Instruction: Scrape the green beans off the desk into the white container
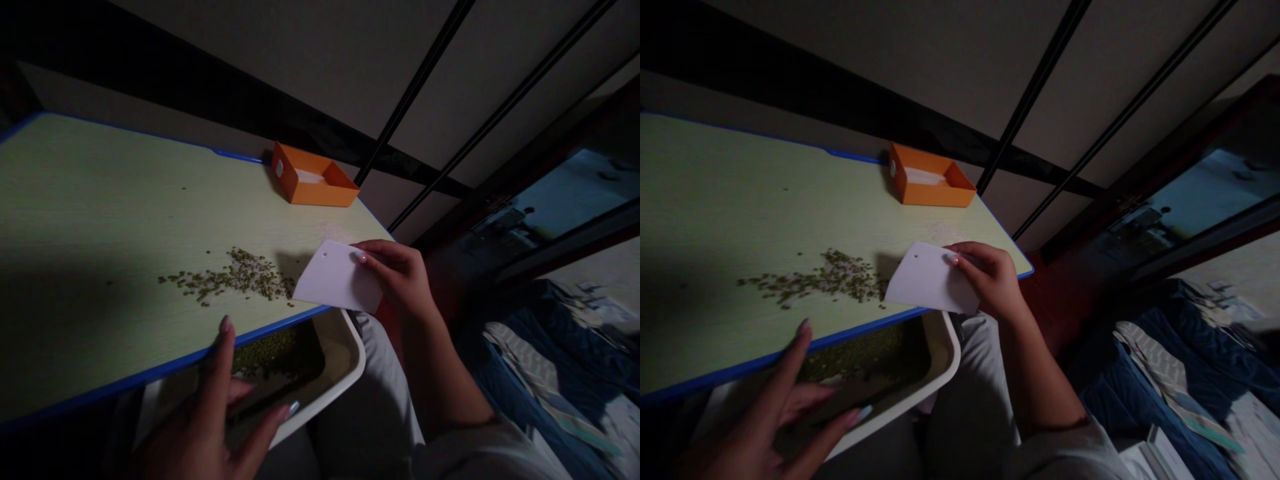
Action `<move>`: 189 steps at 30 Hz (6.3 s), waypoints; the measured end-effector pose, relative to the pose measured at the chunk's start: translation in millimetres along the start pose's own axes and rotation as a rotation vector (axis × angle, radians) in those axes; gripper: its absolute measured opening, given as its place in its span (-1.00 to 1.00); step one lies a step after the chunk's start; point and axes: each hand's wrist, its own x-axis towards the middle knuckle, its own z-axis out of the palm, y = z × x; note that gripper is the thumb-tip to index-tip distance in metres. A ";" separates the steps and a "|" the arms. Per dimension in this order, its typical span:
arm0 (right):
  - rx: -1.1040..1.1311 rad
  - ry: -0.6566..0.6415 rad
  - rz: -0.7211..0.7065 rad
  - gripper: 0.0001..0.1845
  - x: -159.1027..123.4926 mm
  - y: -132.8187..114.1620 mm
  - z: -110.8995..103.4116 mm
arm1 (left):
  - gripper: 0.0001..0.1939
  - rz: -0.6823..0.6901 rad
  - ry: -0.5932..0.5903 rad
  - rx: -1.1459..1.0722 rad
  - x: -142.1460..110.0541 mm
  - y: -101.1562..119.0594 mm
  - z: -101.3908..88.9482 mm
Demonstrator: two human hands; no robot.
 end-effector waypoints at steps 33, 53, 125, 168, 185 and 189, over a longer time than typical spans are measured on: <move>-0.021 -0.019 -0.066 -0.93 -7.0 -9.1 -2.0 | -0.17 0.064 0.013 0.054 0.6 -0.9 0.1; -0.028 -0.007 -0.032 -0.88 -4.8 -6.4 0.0 | -0.16 0.054 0.010 0.048 1.0 -0.2 0.0; -0.019 -0.056 -0.152 -0.89 -0.8 -9.5 8.2 | -0.18 0.115 0.027 0.059 3.4 -2.4 -1.1; 0.007 -0.155 -0.177 -0.83 -6.7 -15.2 4.3 | -0.16 0.180 0.085 0.045 2.3 -10.5 5.7; -0.043 -0.003 -0.212 -0.89 -18.5 -16.2 1.9 | -0.16 0.157 0.033 0.085 3.3 -4.9 -2.7; -0.071 -0.029 -0.259 -0.84 -26.1 -14.5 9.4 | -0.16 0.150 0.013 0.094 4.2 -1.4 -6.3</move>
